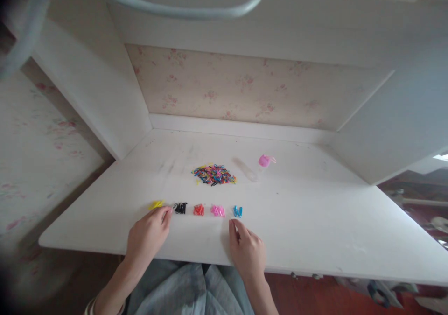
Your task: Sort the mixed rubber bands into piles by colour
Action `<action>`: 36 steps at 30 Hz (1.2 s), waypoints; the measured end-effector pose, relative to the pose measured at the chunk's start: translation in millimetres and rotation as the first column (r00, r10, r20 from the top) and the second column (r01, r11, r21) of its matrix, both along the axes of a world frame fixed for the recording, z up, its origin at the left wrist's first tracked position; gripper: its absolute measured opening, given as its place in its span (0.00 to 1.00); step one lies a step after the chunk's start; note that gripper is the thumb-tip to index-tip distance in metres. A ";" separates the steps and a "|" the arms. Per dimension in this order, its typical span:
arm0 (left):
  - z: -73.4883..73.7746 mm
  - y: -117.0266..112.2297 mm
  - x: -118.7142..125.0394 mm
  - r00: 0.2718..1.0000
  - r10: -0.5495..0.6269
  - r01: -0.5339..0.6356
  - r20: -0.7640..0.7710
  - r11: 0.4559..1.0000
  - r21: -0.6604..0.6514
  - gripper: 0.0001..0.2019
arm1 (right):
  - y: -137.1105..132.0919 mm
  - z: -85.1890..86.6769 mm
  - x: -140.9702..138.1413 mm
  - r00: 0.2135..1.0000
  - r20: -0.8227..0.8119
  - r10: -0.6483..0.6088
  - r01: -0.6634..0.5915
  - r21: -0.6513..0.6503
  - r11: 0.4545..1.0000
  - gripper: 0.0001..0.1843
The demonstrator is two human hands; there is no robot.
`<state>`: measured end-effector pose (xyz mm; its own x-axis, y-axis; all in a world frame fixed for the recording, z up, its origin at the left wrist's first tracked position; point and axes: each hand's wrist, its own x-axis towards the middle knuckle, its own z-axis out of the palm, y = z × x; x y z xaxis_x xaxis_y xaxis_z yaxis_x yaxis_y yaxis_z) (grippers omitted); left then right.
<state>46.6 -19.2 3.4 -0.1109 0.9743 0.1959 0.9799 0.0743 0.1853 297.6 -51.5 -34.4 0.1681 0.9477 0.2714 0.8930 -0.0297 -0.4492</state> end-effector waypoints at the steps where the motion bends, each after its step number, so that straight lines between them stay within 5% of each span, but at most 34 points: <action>1: -0.1 0.6 1.1 1.000 0.005 -0.005 -0.013 1.000 0.002 0.12 | 0.0 0.0 -0.1 1.000 0.003 -0.002 0.002 -0.003 1.000 0.24; 28: -2.4 1.8 4.3 0.999 -0.039 0.036 -0.028 0.994 -0.103 0.13 | -0.6 -2.7 0.8 0.999 -0.037 0.007 -0.007 -0.012 1.000 0.21; 36: -15.0 -1.6 -4.8 0.994 -0.089 0.088 0.059 0.996 0.017 0.12 | -0.7 -4.3 1.2 0.996 -0.094 0.008 -0.001 0.073 0.997 0.21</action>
<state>41.8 -20.7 -11.6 -0.0365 0.9780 0.2052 0.9696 -0.0150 0.2441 298.9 -52.2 -38.7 0.1922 0.9266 0.3232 0.8468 0.0098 -0.5318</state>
